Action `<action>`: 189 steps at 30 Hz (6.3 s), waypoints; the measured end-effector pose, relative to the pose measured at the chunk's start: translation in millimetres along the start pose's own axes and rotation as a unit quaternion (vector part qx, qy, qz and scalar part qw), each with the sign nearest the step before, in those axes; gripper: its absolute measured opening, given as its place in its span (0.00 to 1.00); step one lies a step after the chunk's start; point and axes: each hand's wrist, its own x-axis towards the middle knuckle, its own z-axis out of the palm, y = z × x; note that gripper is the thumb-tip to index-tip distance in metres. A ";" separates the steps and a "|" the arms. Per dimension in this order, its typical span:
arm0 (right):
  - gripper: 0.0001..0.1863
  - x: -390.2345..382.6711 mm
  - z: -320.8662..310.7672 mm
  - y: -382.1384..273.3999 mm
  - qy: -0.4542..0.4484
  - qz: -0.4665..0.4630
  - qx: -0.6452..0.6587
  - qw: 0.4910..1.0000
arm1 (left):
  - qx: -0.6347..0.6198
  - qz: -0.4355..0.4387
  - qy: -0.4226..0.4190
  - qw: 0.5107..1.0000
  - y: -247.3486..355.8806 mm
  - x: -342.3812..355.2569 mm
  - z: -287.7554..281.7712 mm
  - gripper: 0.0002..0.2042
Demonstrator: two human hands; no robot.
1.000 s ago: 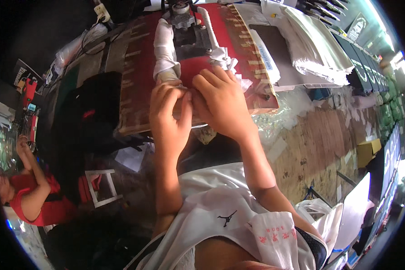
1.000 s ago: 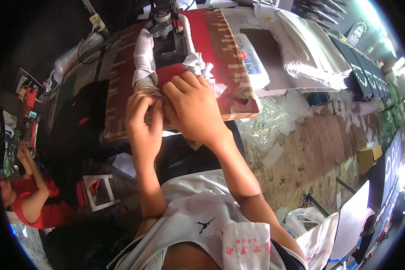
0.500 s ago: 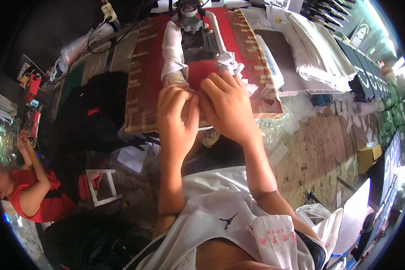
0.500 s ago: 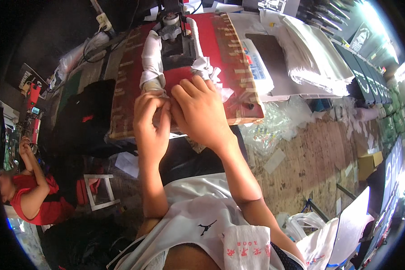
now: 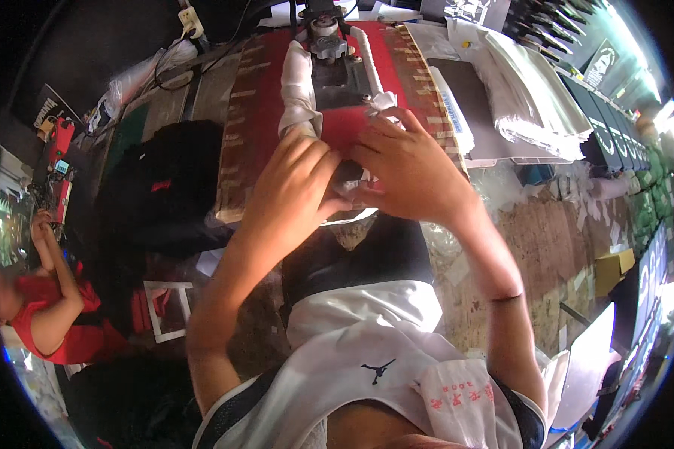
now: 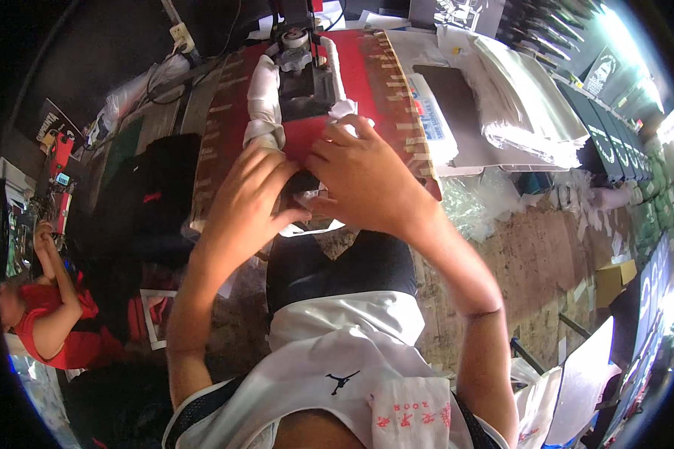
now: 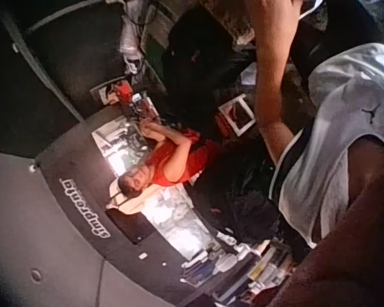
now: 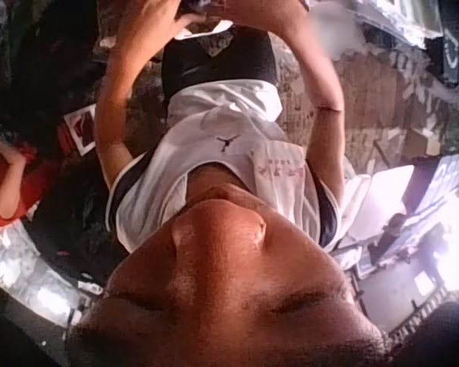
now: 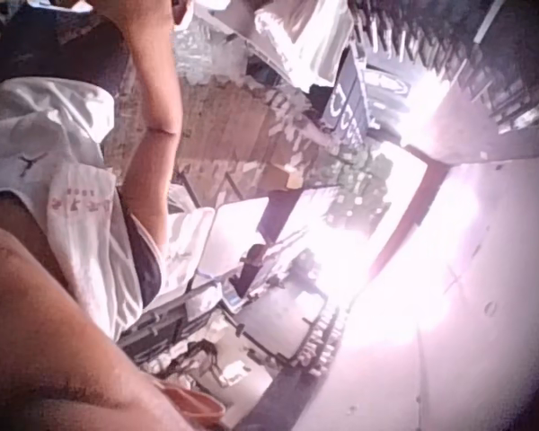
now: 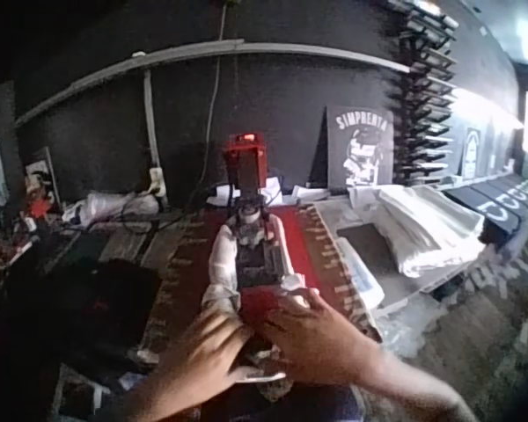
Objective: The person places white tote bags onto a screen printing press, applies a printed design using a manual screen press, and then removes and stacks the bags.
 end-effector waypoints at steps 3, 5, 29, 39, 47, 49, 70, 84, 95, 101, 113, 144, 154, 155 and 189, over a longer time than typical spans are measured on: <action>0.26 1.3 -0.8 17.8 -0.067 -0.055 -0.023 0.996 | 0.014 0.044 -0.036 0.998 -11.6 14.1 2.2 0.33; 0.28 4.6 -2.0 24.4 -0.082 -0.082 -0.028 0.993 | -0.010 0.066 -0.075 0.995 -21.8 26.0 3.9 0.32; 0.18 -10.2 -72.1 -66.9 0.202 -0.029 0.188 0.961 | -0.218 0.004 -0.033 0.975 79.8 -48.5 -61.5 0.19; 0.27 -67.5 37.8 -47.8 0.000 0.173 0.111 0.979 | -0.041 -0.052 0.074 0.995 1.4 -58.7 81.3 0.34; 0.42 -76.0 56.1 -23.6 -0.039 0.197 0.064 0.977 | 0.025 -0.063 -0.027 0.997 -16.9 -39.8 84.7 0.41; 0.42 -79.5 56.2 -29.6 -0.030 0.199 0.060 0.978 | 0.017 -0.067 -0.024 0.997 -11.7 -41.2 81.3 0.39; 0.17 -59.0 -49.3 -3.0 -0.132 0.155 0.235 0.950 | -0.118 -0.127 0.159 0.972 -64.1 -53.6 10.0 0.11; 0.13 113.6 136.8 38.7 -0.099 -0.059 0.217 0.969 | -0.042 -0.157 0.103 0.981 -140.4 -29.1 43.1 0.11; 0.10 123.5 130.4 37.8 -0.139 -0.063 0.216 0.964 | -0.017 -0.132 0.093 0.987 -148.1 -30.3 38.1 0.09; 0.05 127.8 131.6 42.9 -0.114 -0.089 0.192 0.971 | -0.006 -0.131 0.106 0.986 -147.3 -29.1 39.4 0.10; 0.03 37.5 55.1 101.0 -0.114 0.100 0.200 0.968 | -0.037 -0.131 0.096 0.986 -141.9 -30.4 36.9 0.10; 0.04 -334.5 -31.5 165.0 -0.142 0.539 0.218 0.801 | 0.001 -0.002 0.077 0.997 -107.4 48.6 92.8 0.25; 0.03 -322.5 58.6 156.1 -0.208 0.455 0.173 0.848 | 0.023 -0.010 0.022 0.999 -105.2 77.9 97.3 0.33; 0.03 -323.3 67.4 158.3 -0.213 0.446 0.176 0.851 | 0.002 -0.001 0.024 1.000 -100.2 82.2 101.5 0.33; 0.10 -331.2 -45.7 67.6 0.340 0.431 0.265 0.793 | -0.375 0.051 -0.128 0.917 43.8 10.0 63.7 0.08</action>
